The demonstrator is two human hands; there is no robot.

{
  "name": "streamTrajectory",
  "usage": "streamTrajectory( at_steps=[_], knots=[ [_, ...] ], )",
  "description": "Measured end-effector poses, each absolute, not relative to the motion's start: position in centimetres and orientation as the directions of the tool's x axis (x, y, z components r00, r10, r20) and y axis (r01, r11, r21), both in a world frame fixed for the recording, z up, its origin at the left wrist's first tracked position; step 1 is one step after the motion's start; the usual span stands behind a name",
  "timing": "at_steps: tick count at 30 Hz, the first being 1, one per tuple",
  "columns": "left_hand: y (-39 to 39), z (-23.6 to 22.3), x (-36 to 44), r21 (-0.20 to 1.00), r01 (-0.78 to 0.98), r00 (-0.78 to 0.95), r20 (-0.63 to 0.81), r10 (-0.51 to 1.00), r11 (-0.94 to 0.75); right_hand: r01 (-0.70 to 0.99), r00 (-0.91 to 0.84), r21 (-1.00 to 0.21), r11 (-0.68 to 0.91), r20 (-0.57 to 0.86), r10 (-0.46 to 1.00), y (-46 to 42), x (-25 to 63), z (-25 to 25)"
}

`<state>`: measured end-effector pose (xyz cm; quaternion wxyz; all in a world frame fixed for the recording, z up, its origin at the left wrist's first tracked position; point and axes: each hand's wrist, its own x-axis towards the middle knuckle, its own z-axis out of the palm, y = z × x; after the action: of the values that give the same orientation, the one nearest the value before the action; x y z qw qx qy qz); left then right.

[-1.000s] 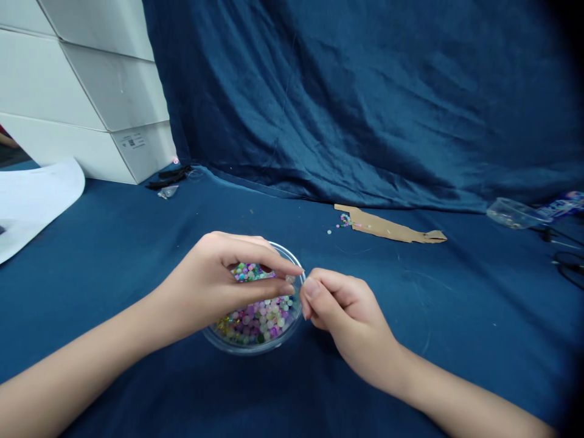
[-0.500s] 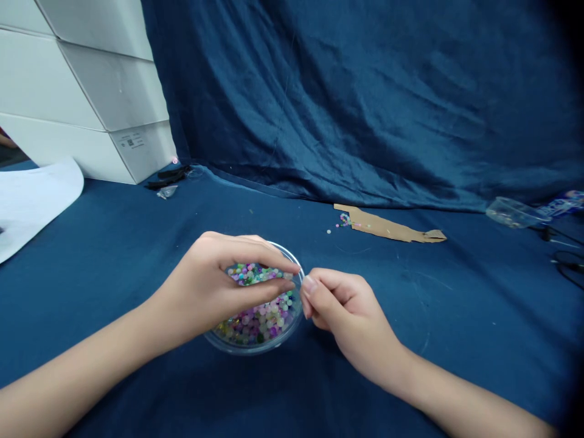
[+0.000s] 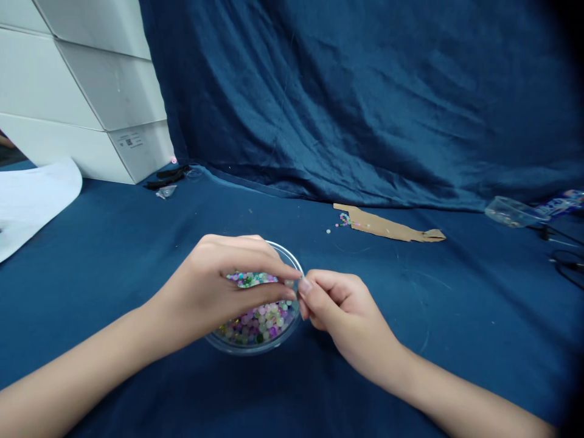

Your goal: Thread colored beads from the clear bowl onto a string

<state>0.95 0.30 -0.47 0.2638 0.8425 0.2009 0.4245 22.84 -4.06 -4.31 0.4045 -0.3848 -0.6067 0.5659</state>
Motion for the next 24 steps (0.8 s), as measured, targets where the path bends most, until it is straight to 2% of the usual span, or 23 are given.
streamTrajectory(
  at_steps=[8, 15, 20, 24],
  knots=[
    [0.4, -0.8, 1.1, 0.586, 0.110, 0.547, 0.639, 0.541, -0.803, 0.035, -0.413, -0.994, 0.100, 0.077, 0.907, -4.0, 22.8, -4.0],
    [0.0, -0.7, 0.9, 0.661, 0.149, 0.524, 0.578, 0.625, -0.736, 0.077, -0.403, -0.984, 0.163, 0.119, 0.907, -3.9, 23.0, -4.3],
    [-0.3, -0.7, 0.4, 0.630, 0.118, 0.478, 0.642, 0.600, -0.768, 0.059, -0.358, -0.976, 0.212, 0.177, 0.917, -3.9, 23.2, -4.4],
    [-0.9, -0.3, 0.2, 0.657, 0.082, 0.465, 0.640, 0.612, -0.749, 0.085, -0.390, -0.972, 0.219, 0.170, 0.905, -4.0, 23.3, -4.4]
  ],
)
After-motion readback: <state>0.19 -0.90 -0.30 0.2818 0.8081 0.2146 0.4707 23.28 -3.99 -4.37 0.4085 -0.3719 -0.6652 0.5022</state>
